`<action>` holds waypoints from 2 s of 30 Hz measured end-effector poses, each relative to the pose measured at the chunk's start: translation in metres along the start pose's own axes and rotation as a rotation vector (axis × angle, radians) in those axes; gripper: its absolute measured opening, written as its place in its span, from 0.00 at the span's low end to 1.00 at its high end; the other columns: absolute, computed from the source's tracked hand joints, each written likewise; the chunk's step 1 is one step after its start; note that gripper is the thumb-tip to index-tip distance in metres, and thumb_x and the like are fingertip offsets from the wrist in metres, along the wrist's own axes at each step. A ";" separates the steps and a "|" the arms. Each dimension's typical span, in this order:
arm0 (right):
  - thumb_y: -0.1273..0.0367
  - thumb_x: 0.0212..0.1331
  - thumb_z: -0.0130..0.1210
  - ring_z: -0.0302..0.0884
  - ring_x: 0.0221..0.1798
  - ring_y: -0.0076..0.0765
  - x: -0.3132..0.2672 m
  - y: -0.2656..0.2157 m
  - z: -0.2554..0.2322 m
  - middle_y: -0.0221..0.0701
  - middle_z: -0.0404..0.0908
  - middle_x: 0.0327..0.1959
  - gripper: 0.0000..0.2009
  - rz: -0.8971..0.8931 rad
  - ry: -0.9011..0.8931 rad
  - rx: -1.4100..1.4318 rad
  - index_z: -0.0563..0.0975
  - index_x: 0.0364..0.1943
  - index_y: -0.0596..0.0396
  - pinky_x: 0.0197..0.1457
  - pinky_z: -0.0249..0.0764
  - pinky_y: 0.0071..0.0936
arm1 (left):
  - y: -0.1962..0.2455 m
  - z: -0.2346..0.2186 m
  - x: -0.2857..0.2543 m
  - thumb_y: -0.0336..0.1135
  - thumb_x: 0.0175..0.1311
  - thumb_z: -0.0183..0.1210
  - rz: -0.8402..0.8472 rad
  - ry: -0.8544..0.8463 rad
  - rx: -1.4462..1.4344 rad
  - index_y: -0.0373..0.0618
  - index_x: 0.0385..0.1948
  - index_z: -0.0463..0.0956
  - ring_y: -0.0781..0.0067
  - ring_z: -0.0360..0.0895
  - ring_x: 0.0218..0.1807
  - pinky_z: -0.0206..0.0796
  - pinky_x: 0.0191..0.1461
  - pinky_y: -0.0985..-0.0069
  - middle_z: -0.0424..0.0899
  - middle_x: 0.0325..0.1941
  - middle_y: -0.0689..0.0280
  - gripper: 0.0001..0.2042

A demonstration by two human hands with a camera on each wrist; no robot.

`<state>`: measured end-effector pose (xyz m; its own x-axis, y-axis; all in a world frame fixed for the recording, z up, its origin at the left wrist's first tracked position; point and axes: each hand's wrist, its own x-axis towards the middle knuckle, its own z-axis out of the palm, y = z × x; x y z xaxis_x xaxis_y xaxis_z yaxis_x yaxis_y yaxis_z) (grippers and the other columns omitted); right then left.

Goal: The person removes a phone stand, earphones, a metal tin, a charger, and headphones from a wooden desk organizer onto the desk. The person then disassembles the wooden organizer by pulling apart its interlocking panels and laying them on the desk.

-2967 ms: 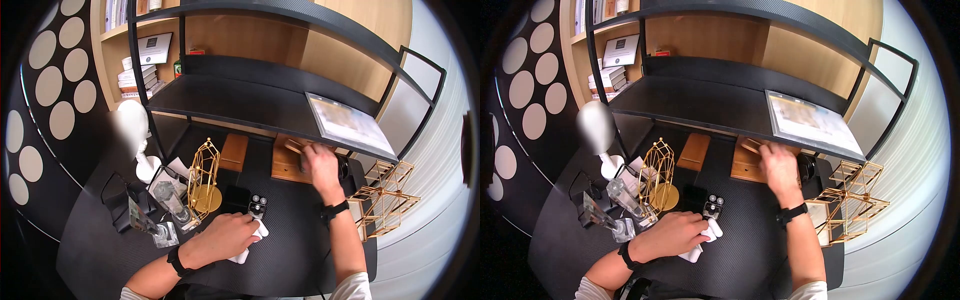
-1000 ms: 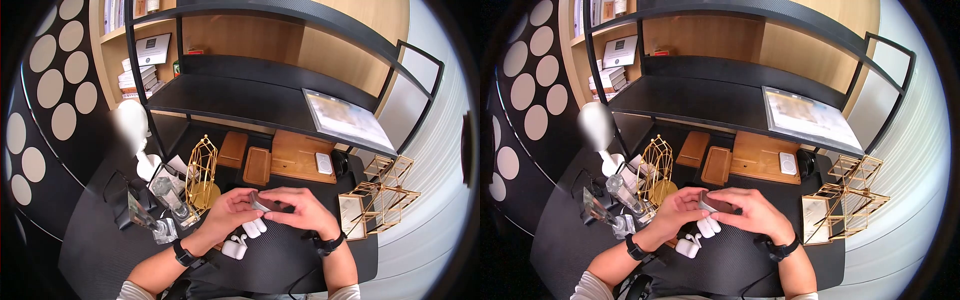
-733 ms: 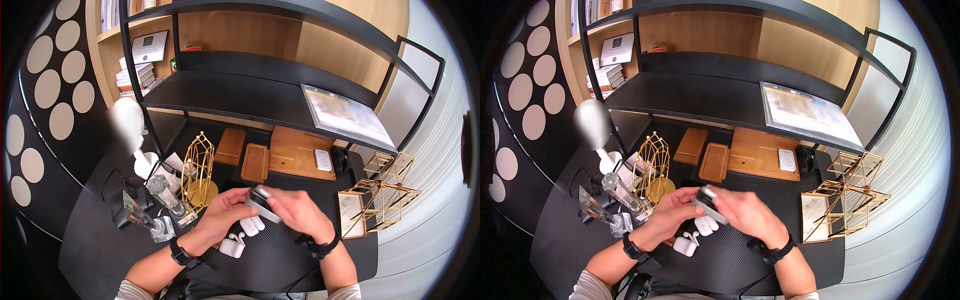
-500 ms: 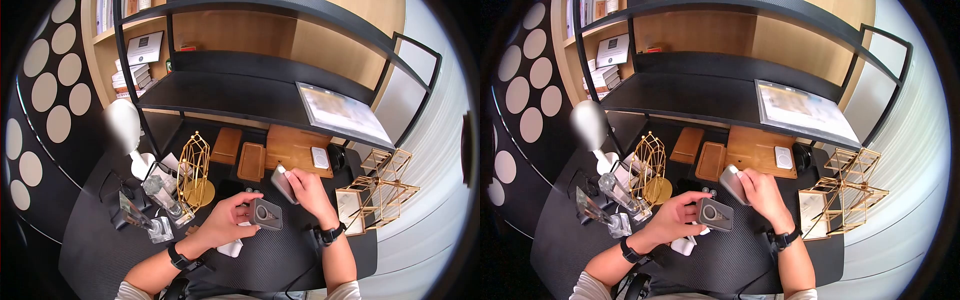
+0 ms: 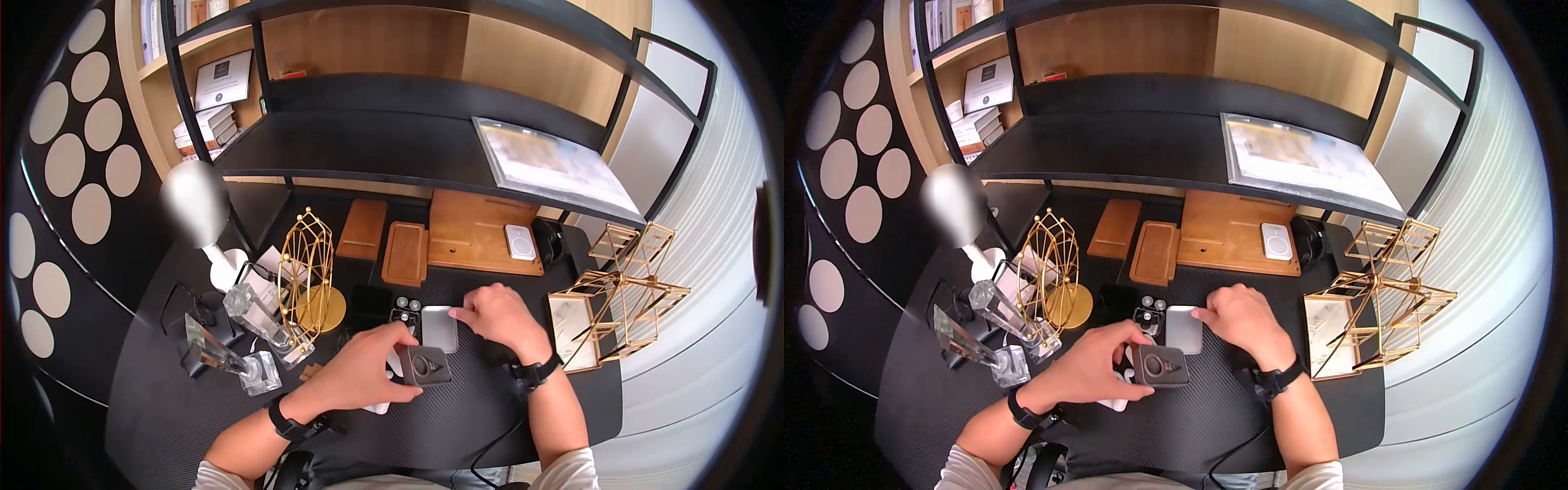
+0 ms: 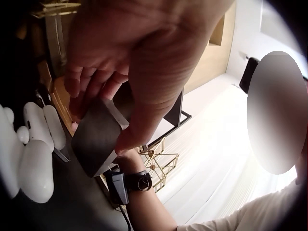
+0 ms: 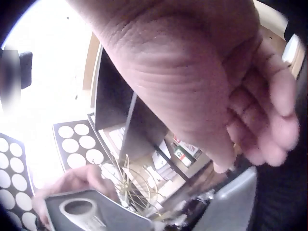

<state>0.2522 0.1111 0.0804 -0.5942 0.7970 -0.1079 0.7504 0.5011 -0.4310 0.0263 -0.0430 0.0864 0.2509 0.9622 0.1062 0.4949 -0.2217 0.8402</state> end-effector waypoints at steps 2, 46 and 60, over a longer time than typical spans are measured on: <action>0.61 0.65 0.67 0.88 0.32 0.38 -0.007 -0.007 -0.014 0.32 0.86 0.25 0.09 -0.267 0.051 0.108 0.88 0.35 0.51 0.38 0.79 0.34 | -0.009 0.002 0.001 0.35 0.48 0.80 -0.029 0.044 -0.097 0.40 0.45 0.76 0.70 0.83 0.40 0.73 0.45 0.74 0.83 0.39 0.62 0.25; 0.66 0.51 0.73 0.86 0.33 0.46 -0.010 -0.020 0.016 0.35 0.86 0.25 0.08 -0.431 -0.484 -0.056 0.85 0.32 0.50 0.37 0.75 0.41 | -0.005 0.026 -0.020 0.35 0.57 0.72 0.187 -0.352 0.282 0.43 0.39 0.84 0.55 0.78 0.55 0.72 0.59 0.59 0.78 0.52 0.59 0.11; 0.67 0.59 0.71 0.88 0.43 0.47 0.012 0.051 -0.027 0.45 0.87 0.43 0.14 -0.054 0.338 0.034 0.86 0.46 0.59 0.49 0.82 0.39 | -0.010 0.038 -0.024 0.33 0.55 0.71 0.321 -0.242 0.571 0.41 0.28 0.86 0.55 0.76 0.54 0.73 0.57 0.60 0.77 0.48 0.56 0.06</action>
<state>0.2912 0.1550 0.0817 -0.4986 0.8394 0.2164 0.7071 0.5382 -0.4587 0.0469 -0.0694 0.0549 0.6031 0.7878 0.1255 0.7086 -0.6013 0.3692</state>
